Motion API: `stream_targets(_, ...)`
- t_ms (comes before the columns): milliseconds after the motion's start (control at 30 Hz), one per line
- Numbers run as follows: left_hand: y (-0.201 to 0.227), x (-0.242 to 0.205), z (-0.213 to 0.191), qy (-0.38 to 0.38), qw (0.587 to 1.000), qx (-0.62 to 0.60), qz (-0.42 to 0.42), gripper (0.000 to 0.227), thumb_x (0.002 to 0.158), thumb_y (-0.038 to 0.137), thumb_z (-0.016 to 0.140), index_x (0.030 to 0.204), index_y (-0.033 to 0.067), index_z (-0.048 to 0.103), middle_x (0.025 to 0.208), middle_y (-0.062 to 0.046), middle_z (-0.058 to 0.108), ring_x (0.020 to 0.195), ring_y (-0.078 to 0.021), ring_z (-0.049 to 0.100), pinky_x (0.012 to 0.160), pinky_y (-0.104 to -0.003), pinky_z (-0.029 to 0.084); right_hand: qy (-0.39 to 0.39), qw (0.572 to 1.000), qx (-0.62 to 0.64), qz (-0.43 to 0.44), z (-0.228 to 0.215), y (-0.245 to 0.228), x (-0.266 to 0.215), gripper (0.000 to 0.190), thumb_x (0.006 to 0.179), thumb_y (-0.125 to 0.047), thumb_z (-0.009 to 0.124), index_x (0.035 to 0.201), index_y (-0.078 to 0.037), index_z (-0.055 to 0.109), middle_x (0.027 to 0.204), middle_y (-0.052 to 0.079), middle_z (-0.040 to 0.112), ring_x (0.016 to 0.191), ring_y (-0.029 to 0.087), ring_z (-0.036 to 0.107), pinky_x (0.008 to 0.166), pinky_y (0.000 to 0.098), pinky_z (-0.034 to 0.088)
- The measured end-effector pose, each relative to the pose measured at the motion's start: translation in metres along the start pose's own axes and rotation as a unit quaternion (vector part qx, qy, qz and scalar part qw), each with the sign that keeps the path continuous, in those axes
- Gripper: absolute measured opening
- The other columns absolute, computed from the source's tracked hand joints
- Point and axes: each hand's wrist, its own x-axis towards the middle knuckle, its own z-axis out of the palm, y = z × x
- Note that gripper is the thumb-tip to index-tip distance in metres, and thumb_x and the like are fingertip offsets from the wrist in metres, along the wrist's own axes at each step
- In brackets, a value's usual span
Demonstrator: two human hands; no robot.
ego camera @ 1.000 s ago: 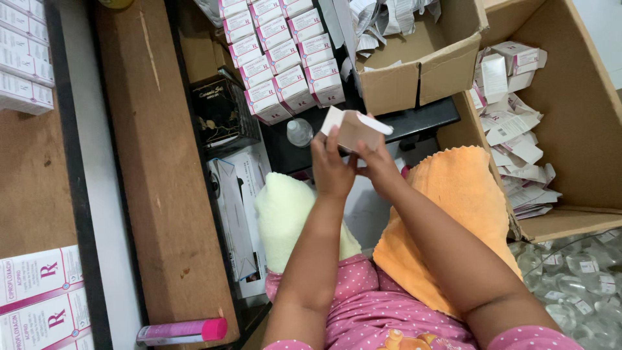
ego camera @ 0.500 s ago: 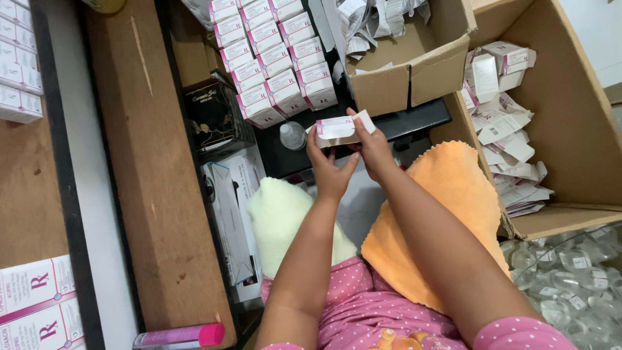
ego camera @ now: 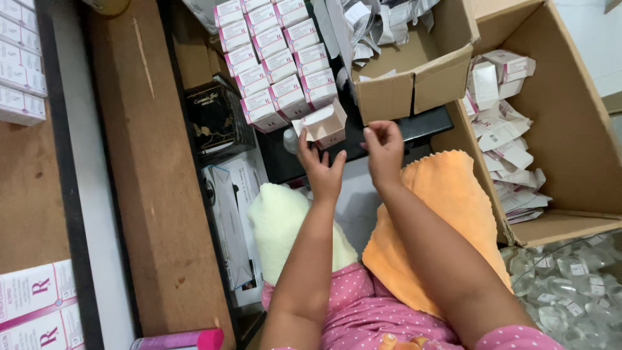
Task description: The person repeatedly picks small clear plastic bottles from a cardboard box, places each bottle into a small white and pink box, closes the box, and sets it aside. The process is repeated for multiple bottles throughout the clip.
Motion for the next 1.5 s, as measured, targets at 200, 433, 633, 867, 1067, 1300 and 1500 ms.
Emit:
stream_targets(200,-0.002,-0.005,-0.002,0.087,0.986,0.116,0.081,0.075,0.079,-0.005,0.080,0.134,0.0073,0.030,0.148,-0.015,0.026,0.136,-0.0346,0.044,0.103,-0.046,0.053,0.068,0.990,0.064,-0.108,-0.013,-0.080,0.056,0.013,0.101,-0.003,0.063,0.110,-0.008,0.055,0.097,0.002,0.063,0.086,0.011,0.062,0.073,0.0261,0.053)
stream_targets(433,0.002,0.014,-0.008,0.154,0.980,0.068,0.104,0.068,0.084,-0.005,0.075,0.135,0.0054,0.031,0.137,-0.014,0.036,0.121,-0.0257,0.051,0.093,-0.038,0.055,-0.173,0.868,-0.384,-0.262,0.043,-0.088,0.172,0.020,0.098,-0.008,0.066,0.118,-0.008,0.074,0.116,0.016,0.075,0.110,0.032,0.071,0.096,0.0388,0.054)
stream_targets(633,0.009,0.022,-0.013,0.131,0.983,0.084,0.102,0.060,0.086,-0.006,0.073,0.132,0.0046,0.036,0.131,-0.013,0.043,0.122,-0.0246,0.049,0.095,-0.038,0.053,-0.243,0.848,-0.469,-0.041,0.072,-0.024,0.237,0.043,0.088,0.001,0.058,0.128,-0.006,0.069,0.121,0.024,0.069,0.112,0.040,0.065,0.093,0.0429,0.051)
stream_targets(867,0.014,0.022,-0.020,0.133,0.980,0.073,0.130,0.059,0.087,-0.006,0.071,0.134,0.0041,0.037,0.132,-0.013,0.044,0.125,-0.0249,0.049,0.102,-0.039,0.051,-0.107,0.962,-0.223,-0.113,0.033,-0.044,0.250,0.032,0.096,-0.014,0.078,0.124,-0.001,0.073,0.114,0.017,0.078,0.096,0.015,0.073,0.082,0.0263,0.059)
stream_targets(1067,0.005,0.016,-0.022,0.156,0.972,0.097,0.150,0.059,0.085,-0.006,0.071,0.134,0.0035,0.039,0.128,-0.012,0.047,0.123,-0.0251,0.052,0.102,-0.039,0.048,0.016,0.993,0.119,-0.012,-0.026,-0.105,0.206,0.038,0.091,-0.004,0.072,0.120,-0.009,0.046,0.106,0.011,0.062,0.082,0.022,0.070,0.070,0.0386,0.066)
stream_targets(1300,-0.007,0.030,-0.054,0.278,0.954,0.110,0.007,0.064,0.081,-0.002,0.068,0.139,0.0060,0.042,0.140,-0.015,0.050,0.130,-0.0303,0.054,0.109,-0.042,0.045,0.037,0.970,0.239,0.022,-0.065,-0.109,0.080,0.021,0.106,-0.006,0.065,0.116,-0.016,0.049,0.093,0.003,0.059,0.062,0.011,0.052,0.051,0.0261,0.045)
stream_targets(1500,-0.021,0.036,-0.051,0.103,0.953,0.279,0.053,0.108,0.067,0.003,0.083,0.155,0.0031,0.021,0.157,-0.025,0.029,0.148,-0.0439,0.028,0.121,-0.048,0.025,-0.057,0.931,0.311,0.183,-0.047,-0.085,0.000,0.012,0.102,-0.011,0.067,0.106,-0.013,0.055,0.091,0.008,0.069,0.052,0.006,0.044,0.047,0.0210,0.036)
